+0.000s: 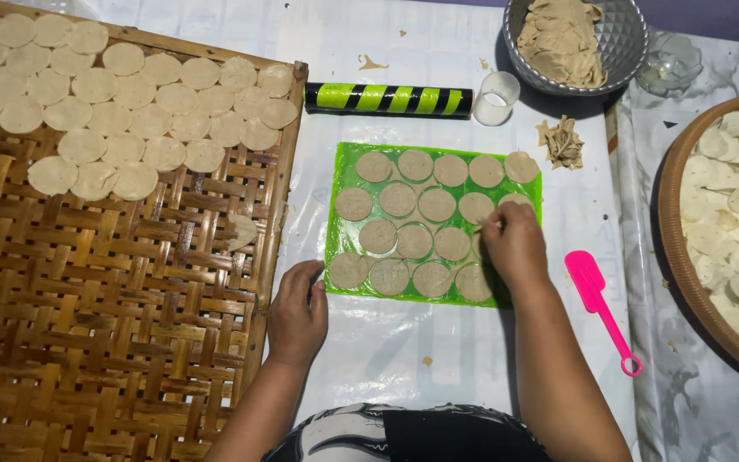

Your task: Cutting circular shapes from a rolled sheet of dough and placing them onto a bamboo drying tray.

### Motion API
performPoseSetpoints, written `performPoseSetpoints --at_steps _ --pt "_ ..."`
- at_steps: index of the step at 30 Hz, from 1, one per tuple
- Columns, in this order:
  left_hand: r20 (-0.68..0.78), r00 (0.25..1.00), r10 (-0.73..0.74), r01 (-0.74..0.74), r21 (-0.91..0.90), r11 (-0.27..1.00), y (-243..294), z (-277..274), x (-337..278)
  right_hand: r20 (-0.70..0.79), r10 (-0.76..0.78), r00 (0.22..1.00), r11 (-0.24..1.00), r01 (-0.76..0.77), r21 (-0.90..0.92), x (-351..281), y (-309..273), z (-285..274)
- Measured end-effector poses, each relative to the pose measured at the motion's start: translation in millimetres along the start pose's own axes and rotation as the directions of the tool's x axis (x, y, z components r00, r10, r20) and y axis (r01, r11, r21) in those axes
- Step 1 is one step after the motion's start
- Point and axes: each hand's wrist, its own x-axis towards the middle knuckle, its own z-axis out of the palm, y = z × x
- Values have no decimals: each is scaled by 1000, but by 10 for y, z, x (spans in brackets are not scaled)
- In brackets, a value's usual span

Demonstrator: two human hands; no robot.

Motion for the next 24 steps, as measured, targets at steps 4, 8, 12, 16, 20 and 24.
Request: performPoseSetpoints --at_steps 4,8,12,16,20,24 --pt "-13 1000 11 -11 -29 1000 14 -9 8 -63 101 993 995 -100 15 -129 321 -240" --pt "-13 1000 19 -19 -10 1000 6 -1 8 -34 183 983 892 -151 427 -304 431 -381" --pt "-10 1000 12 -12 6 1000 28 -11 12 206 363 909 749 -416 516 -445 134 -375" --pt "-1 1000 18 -18 -10 1000 5 9 3 192 324 927 888 -368 278 -556 -71 -216" --pt "-15 1000 18 -18 -2 1000 15 -5 3 38 94 995 995 -93 -35 -625 -253 -111" --pt "-1 1000 6 -6 -22 1000 -8 -1 0 5 133 991 973 -129 -192 -621 -361 -24"
